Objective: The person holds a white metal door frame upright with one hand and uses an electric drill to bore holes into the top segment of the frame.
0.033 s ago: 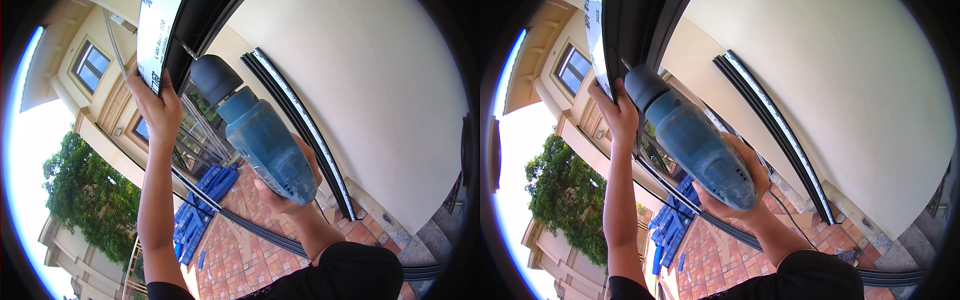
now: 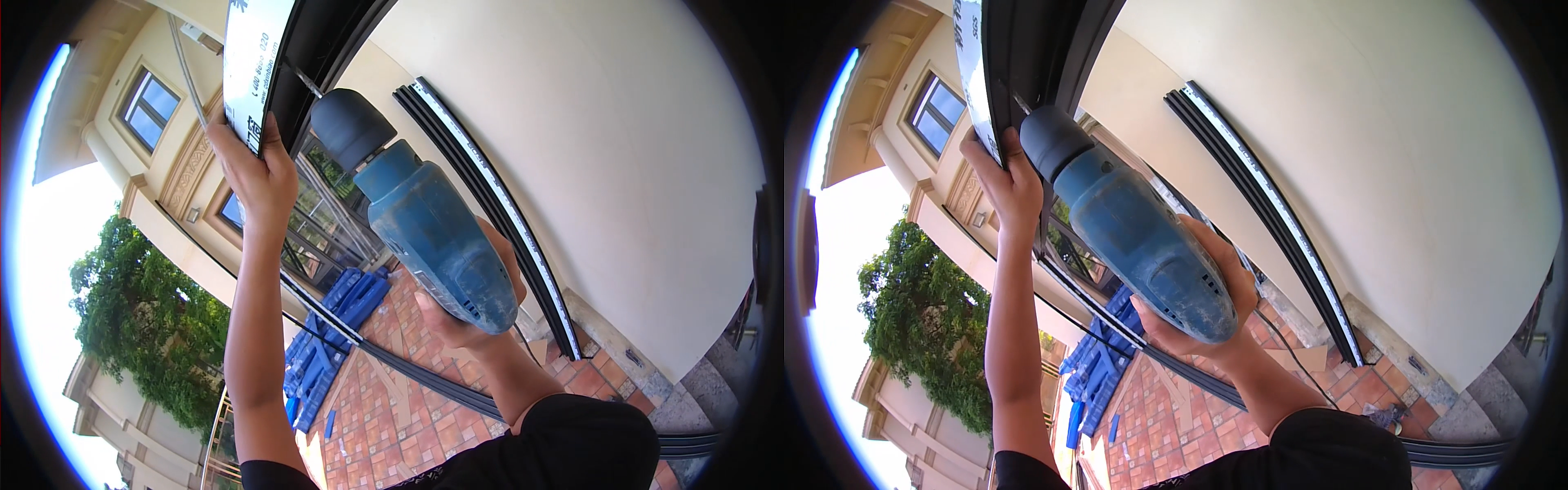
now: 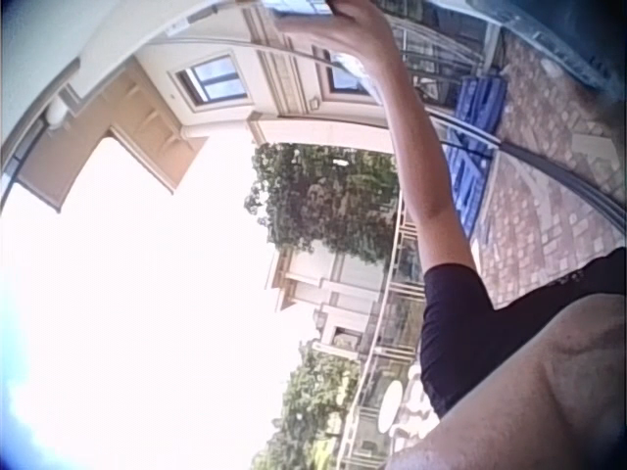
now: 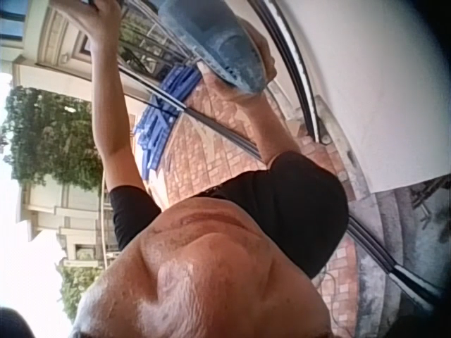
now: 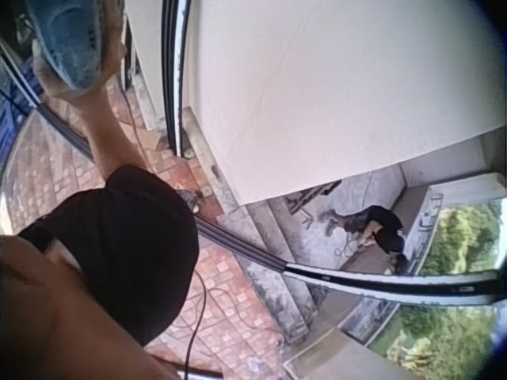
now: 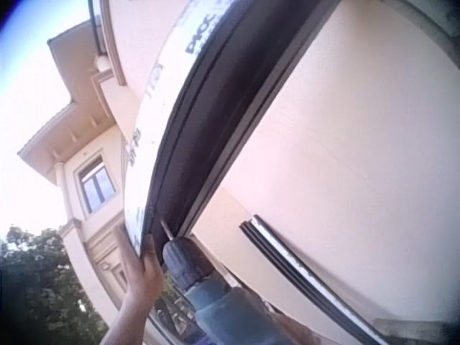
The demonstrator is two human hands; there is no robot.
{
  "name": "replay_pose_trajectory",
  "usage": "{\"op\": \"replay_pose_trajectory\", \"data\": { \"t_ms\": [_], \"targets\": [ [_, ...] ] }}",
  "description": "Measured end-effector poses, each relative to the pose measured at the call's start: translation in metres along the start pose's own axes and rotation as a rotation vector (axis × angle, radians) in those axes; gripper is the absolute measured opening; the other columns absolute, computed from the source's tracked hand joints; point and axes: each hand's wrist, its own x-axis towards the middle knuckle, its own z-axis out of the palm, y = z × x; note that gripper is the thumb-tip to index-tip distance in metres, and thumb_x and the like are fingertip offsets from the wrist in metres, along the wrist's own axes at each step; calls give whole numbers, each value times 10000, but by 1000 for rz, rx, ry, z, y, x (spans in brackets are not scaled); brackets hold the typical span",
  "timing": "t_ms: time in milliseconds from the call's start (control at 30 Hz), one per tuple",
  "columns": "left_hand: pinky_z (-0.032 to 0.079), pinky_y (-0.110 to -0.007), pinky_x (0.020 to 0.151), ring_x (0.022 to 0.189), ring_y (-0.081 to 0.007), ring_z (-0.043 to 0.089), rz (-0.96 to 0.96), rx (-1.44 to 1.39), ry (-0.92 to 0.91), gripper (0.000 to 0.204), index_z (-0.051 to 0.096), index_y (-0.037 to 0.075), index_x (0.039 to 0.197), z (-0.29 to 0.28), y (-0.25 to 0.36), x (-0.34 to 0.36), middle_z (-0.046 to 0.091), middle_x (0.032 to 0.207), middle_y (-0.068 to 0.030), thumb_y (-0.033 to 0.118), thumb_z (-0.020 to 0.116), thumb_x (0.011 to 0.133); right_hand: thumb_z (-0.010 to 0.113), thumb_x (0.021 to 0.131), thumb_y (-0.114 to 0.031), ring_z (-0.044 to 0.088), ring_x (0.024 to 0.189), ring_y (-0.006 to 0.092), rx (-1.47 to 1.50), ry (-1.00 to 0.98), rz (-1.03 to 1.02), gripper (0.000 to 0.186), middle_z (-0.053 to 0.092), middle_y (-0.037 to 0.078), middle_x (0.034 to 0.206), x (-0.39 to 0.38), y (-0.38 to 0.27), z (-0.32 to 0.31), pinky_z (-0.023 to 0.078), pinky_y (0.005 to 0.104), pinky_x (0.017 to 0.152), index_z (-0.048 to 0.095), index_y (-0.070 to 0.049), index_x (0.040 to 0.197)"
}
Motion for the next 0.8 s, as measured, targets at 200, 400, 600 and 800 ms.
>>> {"op": "replay_pose_trajectory", "data": {
  "t_ms": [200, 400, 600, 800],
  "targets": [
    [420, -477, 793, 877, -408, 529, 28, 59, -23, 330, 429, -85, 1177, 2, -2, 0, 538, 989, -276, 14, 633, 937, 862, 767, -197, 775, 850, 201, -21, -68, -37, 786, 755, 146, 1021, 31, 5, 3, 622, 289, 793, 501, 51, 1420],
    [441, -464, 809, 868, -388, 543, 25, 36, -48, 350, 433, -76, 1228, -4, -2, -1, 554, 1010, -248, -19, 617, 936, 858, 790, -234, 784, 857, 231, 57, -17, -48, 796, 752, 181, 1049, 4, 19, 5, 629, 287, 772, 488, 69, 1427],
    [465, -410, 856, 912, -343, 574, 67, 73, -24, 387, 413, -68, 1305, -13, 4, 1, 561, 1060, -235, -28, 589, 963, 844, 834, -280, 781, 918, 275, 173, -3, 47, 786, 738, 227, 1127, -3, 4, 0, 631, 322, 813, 487, 103, 1420],
    [455, -422, 868, 927, -347, 561, 56, 65, -42, 381, 417, -66, 1299, -13, 5, -3, 550, 1087, -240, -13, 599, 969, 876, 815, -336, 779, 942, 264, 99, -2, 5, 843, 734, 239, 1149, 6, 1, 3, 629, 324, 823, 490, 95, 1429]
  ]
}}
